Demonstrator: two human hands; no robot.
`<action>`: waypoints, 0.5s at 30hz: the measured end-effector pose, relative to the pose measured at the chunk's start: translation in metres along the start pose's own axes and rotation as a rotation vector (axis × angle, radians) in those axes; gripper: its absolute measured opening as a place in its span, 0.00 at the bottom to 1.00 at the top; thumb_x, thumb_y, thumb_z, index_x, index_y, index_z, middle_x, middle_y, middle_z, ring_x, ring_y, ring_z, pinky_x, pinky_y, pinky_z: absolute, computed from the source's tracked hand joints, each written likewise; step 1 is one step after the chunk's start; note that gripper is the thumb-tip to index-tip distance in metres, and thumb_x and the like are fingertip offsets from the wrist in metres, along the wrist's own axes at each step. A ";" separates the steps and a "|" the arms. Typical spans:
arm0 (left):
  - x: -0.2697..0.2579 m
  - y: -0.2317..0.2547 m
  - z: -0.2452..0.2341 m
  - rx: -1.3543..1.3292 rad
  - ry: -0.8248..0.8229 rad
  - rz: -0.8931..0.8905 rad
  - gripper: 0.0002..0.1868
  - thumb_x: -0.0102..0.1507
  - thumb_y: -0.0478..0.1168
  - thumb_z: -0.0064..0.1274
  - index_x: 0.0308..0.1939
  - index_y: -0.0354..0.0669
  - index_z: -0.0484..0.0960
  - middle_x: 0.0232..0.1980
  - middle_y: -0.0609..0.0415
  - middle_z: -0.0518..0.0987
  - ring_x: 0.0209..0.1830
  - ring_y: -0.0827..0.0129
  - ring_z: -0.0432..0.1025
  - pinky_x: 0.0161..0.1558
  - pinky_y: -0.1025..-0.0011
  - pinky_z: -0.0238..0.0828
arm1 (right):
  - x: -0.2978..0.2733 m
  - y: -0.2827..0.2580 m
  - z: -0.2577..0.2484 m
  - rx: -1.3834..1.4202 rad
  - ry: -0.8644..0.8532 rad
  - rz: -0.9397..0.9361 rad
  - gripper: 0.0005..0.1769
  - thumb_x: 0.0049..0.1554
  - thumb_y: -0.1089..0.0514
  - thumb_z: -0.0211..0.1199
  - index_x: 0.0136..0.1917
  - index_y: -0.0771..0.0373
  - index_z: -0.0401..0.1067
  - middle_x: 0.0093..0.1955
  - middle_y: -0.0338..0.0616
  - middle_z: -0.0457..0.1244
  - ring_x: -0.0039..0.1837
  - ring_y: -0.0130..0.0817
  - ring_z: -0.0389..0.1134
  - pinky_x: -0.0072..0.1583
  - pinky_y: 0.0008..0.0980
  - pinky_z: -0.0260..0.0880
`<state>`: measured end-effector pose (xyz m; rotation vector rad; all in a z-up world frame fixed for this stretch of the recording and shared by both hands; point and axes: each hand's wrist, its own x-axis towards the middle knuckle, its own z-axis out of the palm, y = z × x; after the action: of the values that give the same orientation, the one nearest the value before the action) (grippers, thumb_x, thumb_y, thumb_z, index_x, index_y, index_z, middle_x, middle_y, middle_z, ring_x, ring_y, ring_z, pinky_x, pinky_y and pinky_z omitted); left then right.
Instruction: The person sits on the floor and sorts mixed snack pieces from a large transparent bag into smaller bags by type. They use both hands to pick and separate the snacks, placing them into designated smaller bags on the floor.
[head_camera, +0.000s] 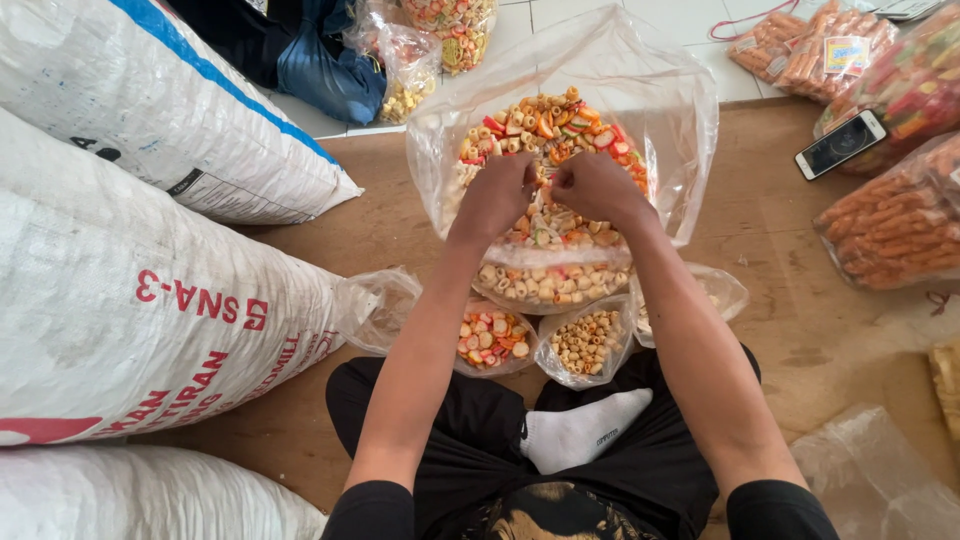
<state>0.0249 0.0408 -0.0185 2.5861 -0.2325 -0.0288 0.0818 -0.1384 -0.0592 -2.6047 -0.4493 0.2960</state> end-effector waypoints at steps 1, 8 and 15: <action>-0.012 0.008 -0.010 -0.001 -0.001 -0.002 0.05 0.63 0.37 0.52 0.41 0.42 0.79 0.42 0.43 0.81 0.48 0.39 0.79 0.51 0.47 0.77 | -0.008 -0.008 -0.008 0.000 -0.002 -0.001 0.17 0.54 0.41 0.64 0.47 0.54 0.82 0.46 0.49 0.73 0.57 0.59 0.72 0.58 0.58 0.72; -0.094 0.021 -0.035 -0.618 0.243 0.337 0.06 0.65 0.34 0.54 0.46 0.39 0.79 0.39 0.47 0.81 0.24 0.66 0.78 0.29 0.70 0.76 | -0.049 -0.028 -0.035 0.300 0.095 -0.148 0.15 0.57 0.48 0.68 0.51 0.60 0.79 0.45 0.45 0.72 0.48 0.41 0.72 0.52 0.42 0.71; -0.168 -0.031 0.008 -1.080 -0.045 0.205 0.09 0.67 0.33 0.52 0.50 0.32 0.79 0.32 0.51 0.77 0.28 0.72 0.74 0.31 0.74 0.75 | -0.103 -0.061 -0.033 0.593 0.024 -0.231 0.07 0.57 0.60 0.63 0.49 0.61 0.78 0.38 0.38 0.67 0.43 0.27 0.64 0.50 0.31 0.69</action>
<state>-0.1365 0.0913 -0.0454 1.4826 -0.3691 -0.1050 -0.0195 -0.1387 0.0117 -1.9587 -0.5512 0.2690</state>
